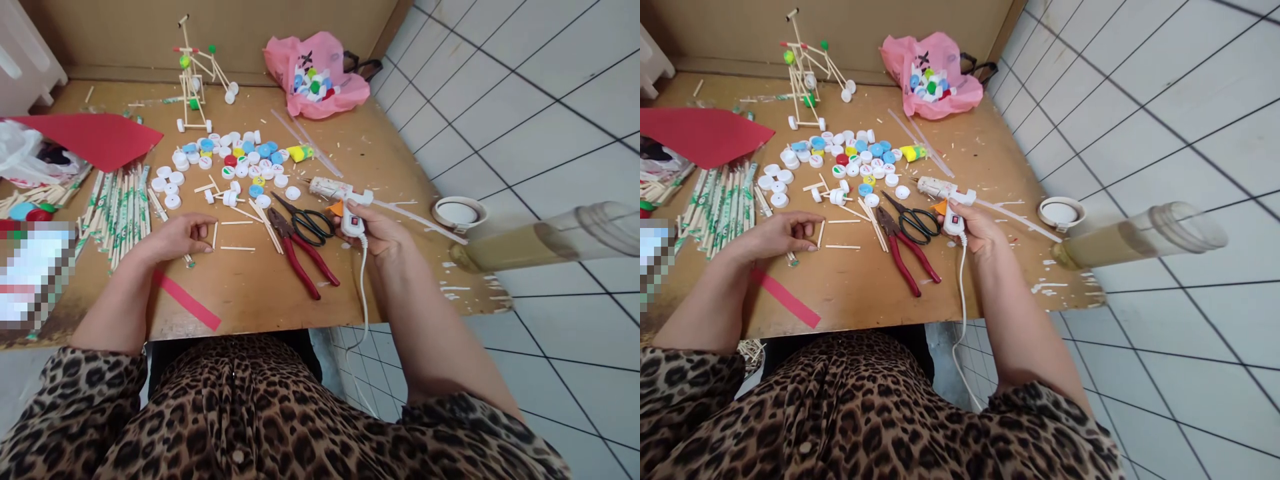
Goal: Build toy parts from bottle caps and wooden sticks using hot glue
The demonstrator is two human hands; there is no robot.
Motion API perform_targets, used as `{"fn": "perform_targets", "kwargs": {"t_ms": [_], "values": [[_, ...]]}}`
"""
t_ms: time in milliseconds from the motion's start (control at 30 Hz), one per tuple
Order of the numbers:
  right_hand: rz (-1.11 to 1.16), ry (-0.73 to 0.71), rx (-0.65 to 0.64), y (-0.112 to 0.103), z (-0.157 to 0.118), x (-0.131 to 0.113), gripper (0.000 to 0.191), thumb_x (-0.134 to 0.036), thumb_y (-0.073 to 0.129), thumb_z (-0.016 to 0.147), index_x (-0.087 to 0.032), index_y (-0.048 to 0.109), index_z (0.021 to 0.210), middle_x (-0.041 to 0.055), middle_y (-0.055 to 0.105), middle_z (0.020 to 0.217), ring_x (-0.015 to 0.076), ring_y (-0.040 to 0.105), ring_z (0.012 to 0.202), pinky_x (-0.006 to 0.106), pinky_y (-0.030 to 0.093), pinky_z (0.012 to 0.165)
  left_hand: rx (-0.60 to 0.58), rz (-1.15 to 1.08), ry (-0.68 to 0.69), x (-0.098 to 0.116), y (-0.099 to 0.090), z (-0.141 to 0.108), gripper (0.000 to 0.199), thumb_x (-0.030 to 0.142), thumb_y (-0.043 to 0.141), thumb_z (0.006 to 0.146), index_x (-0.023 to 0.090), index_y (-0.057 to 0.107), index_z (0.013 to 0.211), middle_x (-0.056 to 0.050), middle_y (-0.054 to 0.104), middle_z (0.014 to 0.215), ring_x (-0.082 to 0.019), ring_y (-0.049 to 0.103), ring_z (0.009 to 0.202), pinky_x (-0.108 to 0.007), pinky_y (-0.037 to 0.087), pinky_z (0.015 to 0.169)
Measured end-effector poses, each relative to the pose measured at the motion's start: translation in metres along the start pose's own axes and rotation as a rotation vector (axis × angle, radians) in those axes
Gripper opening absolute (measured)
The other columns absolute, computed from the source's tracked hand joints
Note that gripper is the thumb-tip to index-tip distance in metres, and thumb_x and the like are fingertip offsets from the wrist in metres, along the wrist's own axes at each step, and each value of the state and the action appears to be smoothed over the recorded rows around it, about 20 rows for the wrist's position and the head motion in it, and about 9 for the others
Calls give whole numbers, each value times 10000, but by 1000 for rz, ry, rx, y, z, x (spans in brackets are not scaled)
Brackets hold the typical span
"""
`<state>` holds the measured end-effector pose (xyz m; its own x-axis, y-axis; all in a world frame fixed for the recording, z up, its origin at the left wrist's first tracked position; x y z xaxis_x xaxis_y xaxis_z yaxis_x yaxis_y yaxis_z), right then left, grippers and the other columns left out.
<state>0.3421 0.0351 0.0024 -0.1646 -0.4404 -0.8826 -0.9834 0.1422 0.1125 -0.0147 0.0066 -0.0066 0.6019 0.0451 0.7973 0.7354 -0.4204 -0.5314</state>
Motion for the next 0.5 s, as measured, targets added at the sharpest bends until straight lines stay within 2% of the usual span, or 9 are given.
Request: {"fn": "perform_targets", "kwargs": {"t_ms": [100,233,367,500], "values": [[92,105,30,1,-2,-2,114,-194,530,968,-172,585,871,5,679,620,86,597,451,158,508,422,-1,7,4,0,0,0,617,265,774,613,159,668,1211,25,583,814,-117,526,680,-264,455,651],[100,118,63,4,0,-10,184,-214,445,1015,-178,586,903,8,690,645,78,586,448,145,481,419,-6,2,26,0,-1,-1,592,273,770,618,176,674,1194,26,590,807,-114,518,667,-260,445,639],[-22,125,70,1,7,-14,235,-261,437,1024,-162,611,900,36,707,664,82,579,441,160,482,418,-11,-15,30,-1,-1,-1,599,304,781,607,185,678,1185,31,589,790,-117,522,662,-262,446,636],[-194,79,119,-10,14,-14,243,-310,504,991,-150,656,891,36,664,565,119,586,437,202,484,391,-5,-7,41,0,-1,-1,596,324,787,605,185,682,1175,32,593,782,-121,524,659,-268,448,639]]}}
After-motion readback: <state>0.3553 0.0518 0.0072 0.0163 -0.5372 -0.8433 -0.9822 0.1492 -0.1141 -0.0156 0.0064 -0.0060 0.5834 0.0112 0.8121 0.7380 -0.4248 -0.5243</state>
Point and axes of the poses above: each hand's wrist, its own z-axis towards the middle knuckle, its own y-axis out of the palm, x = y × z, the point moved 3 cm from there along z, towards the middle knuckle
